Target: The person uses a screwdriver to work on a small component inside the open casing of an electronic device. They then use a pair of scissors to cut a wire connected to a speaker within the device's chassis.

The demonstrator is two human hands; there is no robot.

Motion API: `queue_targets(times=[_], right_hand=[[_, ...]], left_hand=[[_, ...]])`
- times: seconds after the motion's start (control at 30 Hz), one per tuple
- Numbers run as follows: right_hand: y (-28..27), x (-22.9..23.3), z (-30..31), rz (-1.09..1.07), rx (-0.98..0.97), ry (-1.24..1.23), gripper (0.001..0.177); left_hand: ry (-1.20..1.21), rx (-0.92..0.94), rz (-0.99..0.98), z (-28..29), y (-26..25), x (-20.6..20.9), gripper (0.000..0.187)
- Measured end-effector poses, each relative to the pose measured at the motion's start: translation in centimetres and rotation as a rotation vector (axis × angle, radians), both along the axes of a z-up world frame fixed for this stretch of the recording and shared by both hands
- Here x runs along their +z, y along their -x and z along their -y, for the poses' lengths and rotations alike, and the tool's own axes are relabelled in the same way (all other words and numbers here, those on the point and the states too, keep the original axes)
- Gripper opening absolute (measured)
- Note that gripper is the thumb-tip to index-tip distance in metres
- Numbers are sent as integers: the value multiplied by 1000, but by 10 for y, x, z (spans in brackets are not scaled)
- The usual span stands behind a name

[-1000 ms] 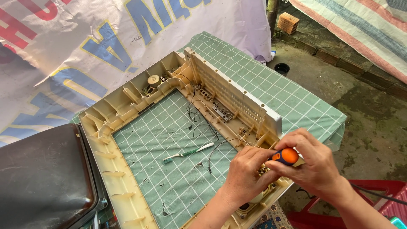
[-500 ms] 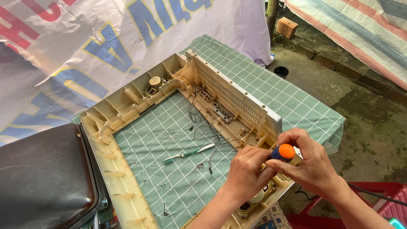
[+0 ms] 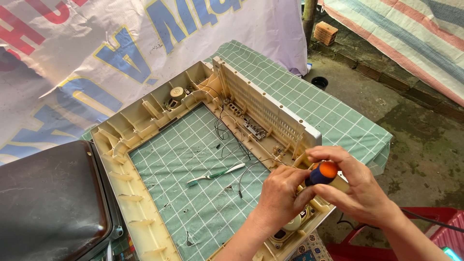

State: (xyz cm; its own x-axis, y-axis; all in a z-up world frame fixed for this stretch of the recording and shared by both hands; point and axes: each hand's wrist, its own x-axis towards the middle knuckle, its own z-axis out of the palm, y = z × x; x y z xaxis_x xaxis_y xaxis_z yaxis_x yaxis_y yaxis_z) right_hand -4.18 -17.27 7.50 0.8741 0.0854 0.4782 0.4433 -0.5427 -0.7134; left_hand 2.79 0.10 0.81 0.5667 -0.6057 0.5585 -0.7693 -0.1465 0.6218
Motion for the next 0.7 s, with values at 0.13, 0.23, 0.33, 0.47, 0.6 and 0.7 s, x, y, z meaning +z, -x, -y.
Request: queue_targets(times=[0.13, 0.23, 0.33, 0.47, 0.6, 0.7], right_hand=[[3, 9, 5, -101, 40, 55, 44], [0, -16, 8, 95, -138, 213, 42], [-1, -34, 5, 207, -266, 208, 50], [2, -6, 2, -9, -7, -10, 51], [-1, -11, 9, -46, -94, 45, 38], [-2, -48, 12, 15, -401, 128, 57]], left_hand=[[11, 10, -37, -1, -1, 0, 31], [-21, 18, -6, 1, 2, -1, 37], [5, 12, 24, 5, 2, -9, 27], [-6, 6, 1, 2, -1, -7, 22], [-56, -51, -112, -3, -1, 5, 25], [-94, -21, -169, 0, 1, -1, 36]])
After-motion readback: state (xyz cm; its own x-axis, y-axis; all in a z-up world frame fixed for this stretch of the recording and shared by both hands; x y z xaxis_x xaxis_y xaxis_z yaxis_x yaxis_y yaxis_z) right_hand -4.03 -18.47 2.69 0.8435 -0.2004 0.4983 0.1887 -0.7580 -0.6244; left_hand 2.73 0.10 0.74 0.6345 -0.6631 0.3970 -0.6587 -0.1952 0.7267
